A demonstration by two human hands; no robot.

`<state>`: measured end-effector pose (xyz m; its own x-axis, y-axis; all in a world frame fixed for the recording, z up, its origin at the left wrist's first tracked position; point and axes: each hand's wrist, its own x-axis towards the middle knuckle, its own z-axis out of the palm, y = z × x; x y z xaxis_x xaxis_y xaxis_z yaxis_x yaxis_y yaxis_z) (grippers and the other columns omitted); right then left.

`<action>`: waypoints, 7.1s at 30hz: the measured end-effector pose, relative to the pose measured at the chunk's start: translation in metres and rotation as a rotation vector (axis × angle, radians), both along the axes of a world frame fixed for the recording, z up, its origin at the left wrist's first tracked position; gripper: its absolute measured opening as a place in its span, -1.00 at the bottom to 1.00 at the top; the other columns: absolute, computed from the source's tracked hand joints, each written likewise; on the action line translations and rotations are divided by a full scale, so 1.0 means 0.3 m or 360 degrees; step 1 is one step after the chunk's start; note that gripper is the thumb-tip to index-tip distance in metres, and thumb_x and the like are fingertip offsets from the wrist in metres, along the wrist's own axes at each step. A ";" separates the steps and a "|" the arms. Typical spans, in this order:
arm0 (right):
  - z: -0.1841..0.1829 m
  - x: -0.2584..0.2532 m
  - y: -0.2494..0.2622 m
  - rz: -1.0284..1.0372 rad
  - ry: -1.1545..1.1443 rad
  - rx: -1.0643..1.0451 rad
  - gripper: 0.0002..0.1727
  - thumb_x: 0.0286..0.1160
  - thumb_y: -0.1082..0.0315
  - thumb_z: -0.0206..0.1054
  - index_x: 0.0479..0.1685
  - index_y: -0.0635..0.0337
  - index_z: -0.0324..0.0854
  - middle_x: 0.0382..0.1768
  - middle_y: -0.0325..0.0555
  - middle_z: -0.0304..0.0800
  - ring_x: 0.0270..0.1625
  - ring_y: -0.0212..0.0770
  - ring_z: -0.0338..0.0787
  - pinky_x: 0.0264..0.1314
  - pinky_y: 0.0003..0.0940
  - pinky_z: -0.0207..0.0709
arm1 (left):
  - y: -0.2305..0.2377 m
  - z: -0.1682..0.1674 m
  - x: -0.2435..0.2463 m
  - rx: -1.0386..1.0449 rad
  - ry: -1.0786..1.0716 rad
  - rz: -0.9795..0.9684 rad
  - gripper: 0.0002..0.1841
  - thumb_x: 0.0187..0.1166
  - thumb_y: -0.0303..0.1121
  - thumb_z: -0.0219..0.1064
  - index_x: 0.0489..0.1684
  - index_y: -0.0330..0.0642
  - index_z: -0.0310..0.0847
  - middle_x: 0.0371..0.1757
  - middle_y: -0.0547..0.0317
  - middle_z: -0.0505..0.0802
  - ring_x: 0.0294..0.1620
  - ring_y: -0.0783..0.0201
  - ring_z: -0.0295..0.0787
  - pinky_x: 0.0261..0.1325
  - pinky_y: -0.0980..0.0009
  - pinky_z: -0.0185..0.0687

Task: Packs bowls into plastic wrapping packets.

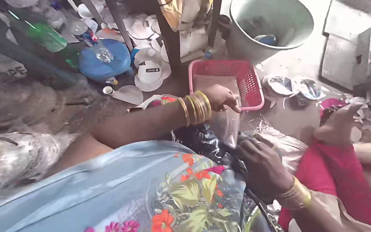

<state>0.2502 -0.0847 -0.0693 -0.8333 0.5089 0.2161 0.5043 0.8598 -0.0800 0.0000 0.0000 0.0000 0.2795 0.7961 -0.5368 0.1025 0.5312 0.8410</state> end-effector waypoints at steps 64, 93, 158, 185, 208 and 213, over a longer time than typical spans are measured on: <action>-0.185 0.003 0.128 -0.0350 0.1249 -0.1612 -0.71 0.75 0.24 0.18 -0.22 0.29 0.65 -0.43 -0.35 0.65 -0.36 -0.67 0.58 -0.23 -0.71 0.49 | -0.098 -0.420 0.091 0.1991 0.0403 -0.0705 -0.73 0.63 -0.35 0.26 -0.44 -0.25 0.80 -0.37 0.01 0.89 -0.26 0.08 0.81 -0.03 0.16 0.62; -0.288 -0.197 0.073 -0.0833 0.1268 -0.0124 -0.80 0.64 0.42 0.26 -0.29 0.33 0.73 -0.15 0.13 0.88 -0.11 -0.11 0.90 -0.03 -0.33 0.78 | -0.118 -0.374 0.073 0.0012 -0.0417 0.0149 -0.82 0.51 -0.62 0.36 -0.53 -0.29 0.70 -0.49 0.23 0.81 -0.45 0.45 0.72 -0.28 0.48 0.70; -0.112 -0.114 0.107 -0.0230 0.0746 -0.0924 -0.70 0.61 0.29 0.18 -0.37 0.29 0.73 -0.57 -0.06 0.71 -0.49 -0.17 0.72 -0.45 -0.18 0.52 | -0.114 -0.365 0.062 0.0622 0.0085 -0.0483 -0.85 0.61 -0.47 0.33 -0.21 -0.38 0.79 -0.14 0.15 0.78 -0.14 0.48 0.67 0.03 0.47 0.61; -0.272 -0.118 0.090 -0.0790 0.1043 -0.0884 -0.76 0.37 0.36 0.45 -0.06 0.31 0.74 -0.39 -0.09 0.85 -0.34 -0.23 0.83 -0.16 -0.22 0.74 | -0.169 -0.516 0.088 0.0748 0.0013 -0.0050 -0.90 0.50 -0.57 0.38 -0.30 -0.47 0.79 0.06 -0.09 0.78 0.01 0.42 0.78 0.11 0.55 0.76; -0.227 -0.180 0.070 -0.0989 0.0523 -0.0578 -0.80 0.48 0.38 0.34 -0.37 0.33 0.78 -0.31 0.17 0.82 -0.17 0.22 0.86 -0.23 0.13 0.68 | -0.224 -0.558 0.150 0.1662 0.0910 0.0158 -0.89 0.36 -0.46 0.43 -0.43 -0.21 0.91 0.01 -0.04 0.86 0.17 -0.04 0.71 0.30 -0.06 0.48; -0.250 -0.192 0.064 -0.1024 0.0616 -0.0446 -0.82 0.47 0.41 0.34 -0.31 0.35 0.79 -0.28 0.20 0.83 -0.18 0.22 0.88 -0.23 0.12 0.72 | -0.176 -0.541 0.120 0.0662 0.0172 0.0159 -0.89 0.45 -0.56 0.39 -0.35 -0.35 0.87 0.15 -0.09 0.72 0.26 0.23 0.59 0.40 0.34 0.51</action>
<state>0.1925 -0.0656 -0.1444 -0.2502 0.9422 0.2229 0.7868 0.3320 -0.5203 0.0360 -0.0528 -0.1622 0.1498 0.9709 -0.1868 0.1670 0.1614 0.9727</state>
